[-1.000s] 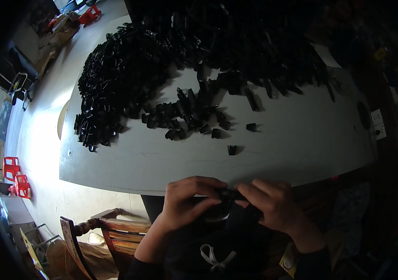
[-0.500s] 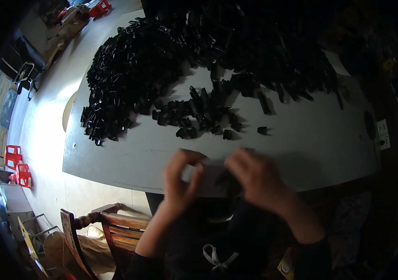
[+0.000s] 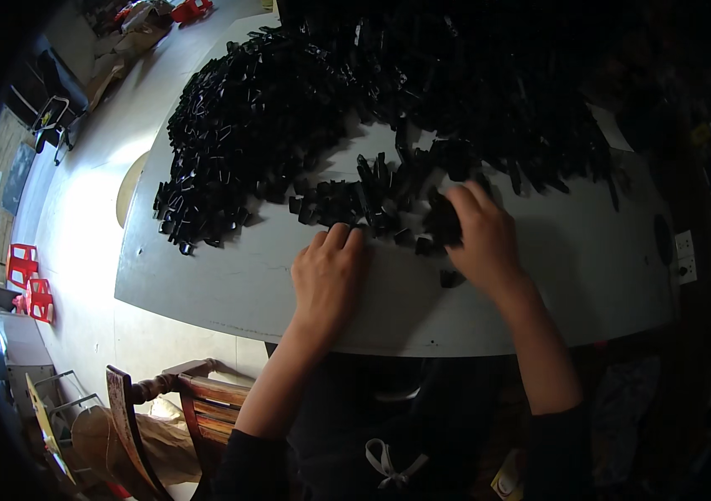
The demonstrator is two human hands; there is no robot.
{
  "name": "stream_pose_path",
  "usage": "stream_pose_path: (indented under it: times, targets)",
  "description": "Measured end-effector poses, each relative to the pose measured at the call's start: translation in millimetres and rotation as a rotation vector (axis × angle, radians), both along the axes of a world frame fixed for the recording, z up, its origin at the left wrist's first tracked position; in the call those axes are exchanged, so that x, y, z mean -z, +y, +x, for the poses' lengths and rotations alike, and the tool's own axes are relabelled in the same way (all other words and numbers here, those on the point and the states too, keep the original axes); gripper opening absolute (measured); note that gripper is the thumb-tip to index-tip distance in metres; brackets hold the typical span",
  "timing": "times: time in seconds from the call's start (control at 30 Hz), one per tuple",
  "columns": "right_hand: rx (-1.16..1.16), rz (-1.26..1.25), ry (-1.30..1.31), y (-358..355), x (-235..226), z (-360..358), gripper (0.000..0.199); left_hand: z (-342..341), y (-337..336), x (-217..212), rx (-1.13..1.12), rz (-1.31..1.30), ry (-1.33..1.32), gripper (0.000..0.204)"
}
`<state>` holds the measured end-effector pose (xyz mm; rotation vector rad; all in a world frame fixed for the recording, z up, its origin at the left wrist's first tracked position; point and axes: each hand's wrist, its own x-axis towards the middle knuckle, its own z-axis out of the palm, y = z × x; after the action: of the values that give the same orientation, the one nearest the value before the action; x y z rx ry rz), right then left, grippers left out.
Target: Assembling small black plastic components by hand at a workstation.
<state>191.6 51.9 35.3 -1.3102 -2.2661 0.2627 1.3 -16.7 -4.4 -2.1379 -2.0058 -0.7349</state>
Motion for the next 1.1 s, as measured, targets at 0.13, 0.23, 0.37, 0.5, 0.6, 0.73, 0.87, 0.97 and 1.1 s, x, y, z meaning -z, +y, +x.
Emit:
stream_pose_path:
  times: [0.13, 0.23, 0.37, 0.5, 0.6, 0.73, 0.87, 0.97, 1.1]
  targets:
    - [-0.191, -0.131, 0.165, -47, -22, 32, 0.036, 6, -24, -20, 0.169, -0.064, -0.401, 0.014]
    - [-0.286, -0.157, 0.216, -74, -29, 32, 0.039, 5, -45, -30, 0.324, -0.138, -0.794, 0.019]
    - [-0.305, -0.181, 0.153, -92, -34, 33, 0.029, 10, -60, -42, 0.405, -0.117, -0.816, 0.021]
    - [-0.361, -0.091, 0.081, -98, -34, 34, 0.028, 9, -66, -47, 0.453, -0.118, -0.801, 0.023]
    - [-0.361, -0.068, 0.015, -100, -45, 37, 0.029, 14, -68, -48, 0.496, -0.121, -0.831, 0.027]
    - [-0.377, -0.061, -0.039, -103, -43, 36, 0.030, 13, -72, -49, 0.540, -0.076, -0.770, 0.033]
    - [-0.369, -0.054, -0.044, -109, -47, 31, 0.029, 14, -73, -49, 0.577, 0.005, -0.724, 0.032]
    - [-0.324, 0.011, -0.102, -116, -42, 29, 0.027, 13, -77, -46, 0.562, -0.096, -0.741, 0.033]
    - [-0.497, 0.003, 0.046, -129, -30, 22, 0.022, 21, -79, -42, 0.673, -0.165, -1.469, 0.056]
